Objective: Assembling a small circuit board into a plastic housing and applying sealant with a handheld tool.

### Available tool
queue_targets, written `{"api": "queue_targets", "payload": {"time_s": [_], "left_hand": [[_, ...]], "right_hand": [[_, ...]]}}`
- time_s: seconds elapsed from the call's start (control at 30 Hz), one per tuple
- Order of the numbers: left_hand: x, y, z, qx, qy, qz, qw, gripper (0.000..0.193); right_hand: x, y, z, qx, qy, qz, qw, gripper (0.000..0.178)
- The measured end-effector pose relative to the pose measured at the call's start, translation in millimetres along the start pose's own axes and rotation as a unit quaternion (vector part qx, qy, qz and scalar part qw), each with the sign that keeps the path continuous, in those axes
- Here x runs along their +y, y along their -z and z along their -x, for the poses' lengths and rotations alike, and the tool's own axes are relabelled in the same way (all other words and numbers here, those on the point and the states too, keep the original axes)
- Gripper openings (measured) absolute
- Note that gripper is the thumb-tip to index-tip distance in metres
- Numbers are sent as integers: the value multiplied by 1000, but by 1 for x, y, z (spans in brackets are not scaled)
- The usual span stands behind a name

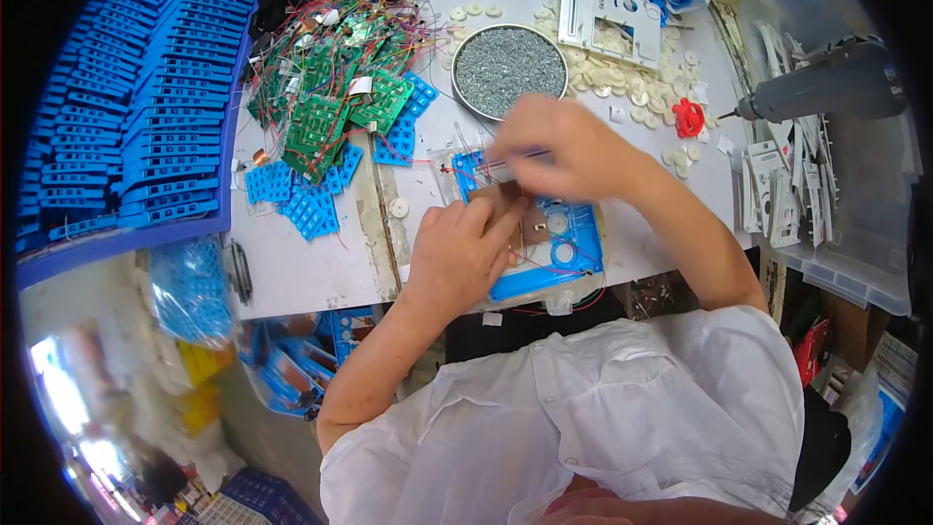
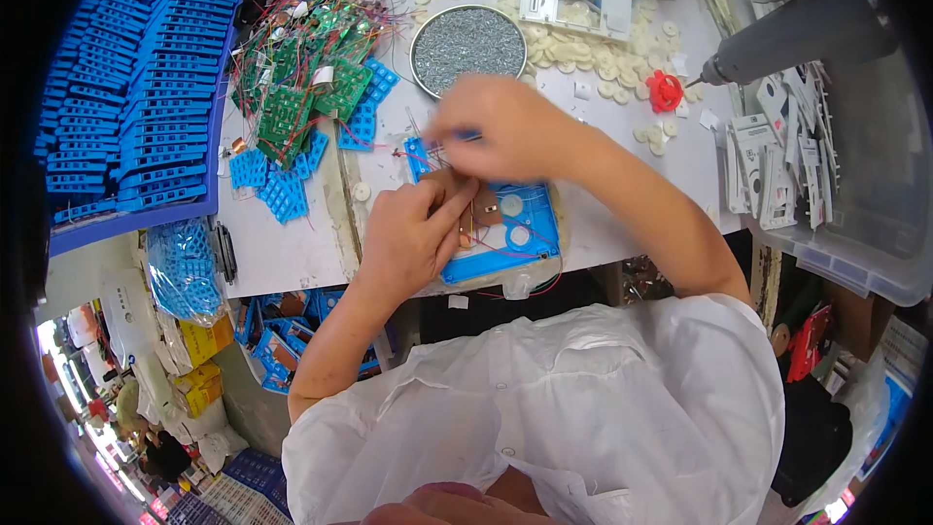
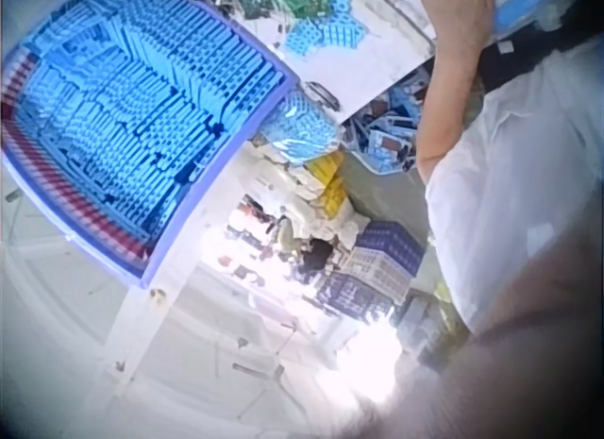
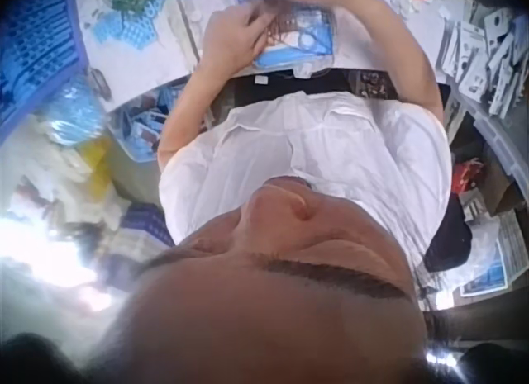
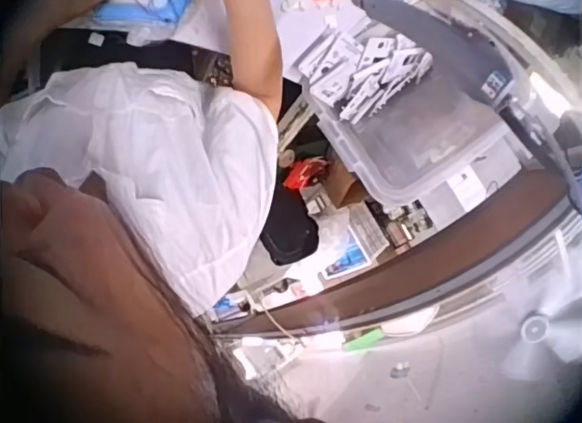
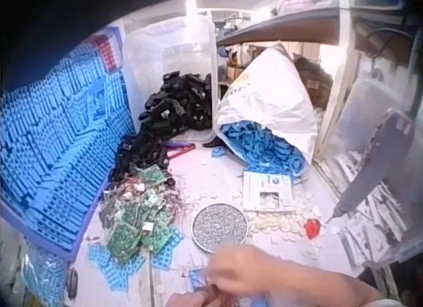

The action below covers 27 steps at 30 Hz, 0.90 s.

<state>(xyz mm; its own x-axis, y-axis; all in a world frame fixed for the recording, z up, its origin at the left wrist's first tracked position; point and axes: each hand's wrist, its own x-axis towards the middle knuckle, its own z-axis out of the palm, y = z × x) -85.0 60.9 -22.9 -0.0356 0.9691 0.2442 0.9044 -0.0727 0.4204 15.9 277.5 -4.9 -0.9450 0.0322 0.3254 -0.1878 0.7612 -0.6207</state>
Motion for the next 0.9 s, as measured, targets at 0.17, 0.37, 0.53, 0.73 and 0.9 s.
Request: {"api": "queue_targets", "payload": {"time_s": [0.17, 0.37, 0.53, 0.73, 0.9], "left_hand": [[8, 1, 6, -14, 34, -43, 998, 57], [10, -2, 11, -5, 35, -72, 997, 58], [10, -7, 10, 2, 27, -72, 997, 59], [11, -4, 5, -7, 13, -71, 997, 60], [10, -6, 0, -13, 25, -47, 998, 55]], "right_hand": [[20, -34, -53, -32, -118, 29, 992, 20], [20, -11, -44, -41, 20, -14, 999, 12], [4, 17, 6, -20, 36, 34, 999, 11], [9, 10, 19, 3, 26, 187, 982, 11], [-25, -6, 12, -79, 7, 294, 952, 16]]}}
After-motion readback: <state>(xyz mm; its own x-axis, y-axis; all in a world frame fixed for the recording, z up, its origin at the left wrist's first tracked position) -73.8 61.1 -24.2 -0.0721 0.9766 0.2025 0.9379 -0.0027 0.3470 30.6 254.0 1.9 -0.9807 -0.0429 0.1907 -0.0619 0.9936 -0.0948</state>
